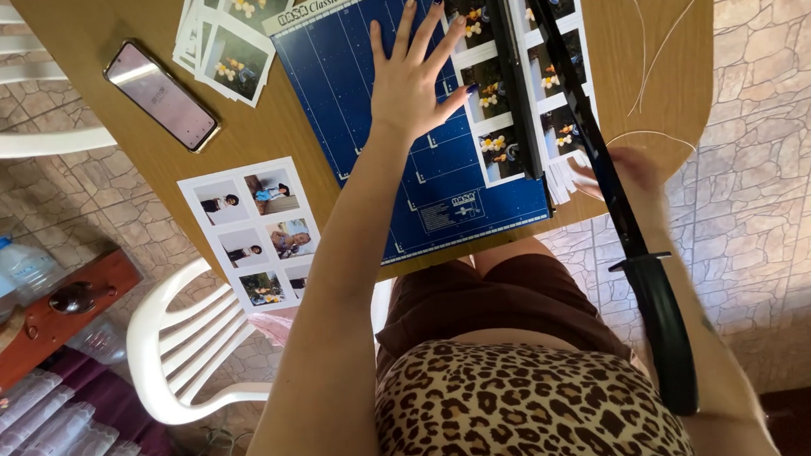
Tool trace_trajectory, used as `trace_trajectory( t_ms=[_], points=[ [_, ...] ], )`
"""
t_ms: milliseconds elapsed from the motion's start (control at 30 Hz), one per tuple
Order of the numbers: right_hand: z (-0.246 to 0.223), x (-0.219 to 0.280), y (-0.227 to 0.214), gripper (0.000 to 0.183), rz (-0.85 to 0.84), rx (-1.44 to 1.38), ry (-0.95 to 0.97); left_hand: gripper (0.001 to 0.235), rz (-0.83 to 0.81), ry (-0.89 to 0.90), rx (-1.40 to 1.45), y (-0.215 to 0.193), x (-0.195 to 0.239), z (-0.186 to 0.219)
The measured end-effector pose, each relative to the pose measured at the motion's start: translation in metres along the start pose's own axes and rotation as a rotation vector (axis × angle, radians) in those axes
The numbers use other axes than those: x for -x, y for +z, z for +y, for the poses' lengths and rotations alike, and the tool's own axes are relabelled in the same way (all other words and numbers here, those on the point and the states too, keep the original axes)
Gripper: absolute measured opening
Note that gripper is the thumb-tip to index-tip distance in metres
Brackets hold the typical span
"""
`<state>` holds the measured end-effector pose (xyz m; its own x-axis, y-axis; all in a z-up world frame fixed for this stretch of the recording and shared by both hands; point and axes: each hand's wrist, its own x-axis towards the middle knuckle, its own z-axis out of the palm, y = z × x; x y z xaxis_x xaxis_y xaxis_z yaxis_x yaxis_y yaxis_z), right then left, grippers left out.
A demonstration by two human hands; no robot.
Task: The person uses a manual paper cutter to trim a sheet of printed photographs on a wooden table. They align the sheet on the blue cutting mat, press down the lever to slice the paper, and then remove the cut pieces.
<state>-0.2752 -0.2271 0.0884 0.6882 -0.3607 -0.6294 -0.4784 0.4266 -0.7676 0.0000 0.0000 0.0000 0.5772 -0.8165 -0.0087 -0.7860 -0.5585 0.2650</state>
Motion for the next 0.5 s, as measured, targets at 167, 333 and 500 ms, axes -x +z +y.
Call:
trace_trajectory(
  t_ms=[167,333,500],
  points=[
    [-0.158,0.137,0.048,0.055,0.175,0.880,0.084,0.085,-0.017,0.000,-0.025,0.004,0.001,-0.002],
    [-0.183,0.176,0.056,0.042,0.018,1.317,0.336,0.085,-0.033,-0.001,-0.026,0.003,-0.001,-0.001],
    [-0.165,0.176,0.066,0.032,-0.032,1.491,0.340,0.086,-0.046,-0.005,-0.038,-0.002,-0.001,0.000]
  ],
)
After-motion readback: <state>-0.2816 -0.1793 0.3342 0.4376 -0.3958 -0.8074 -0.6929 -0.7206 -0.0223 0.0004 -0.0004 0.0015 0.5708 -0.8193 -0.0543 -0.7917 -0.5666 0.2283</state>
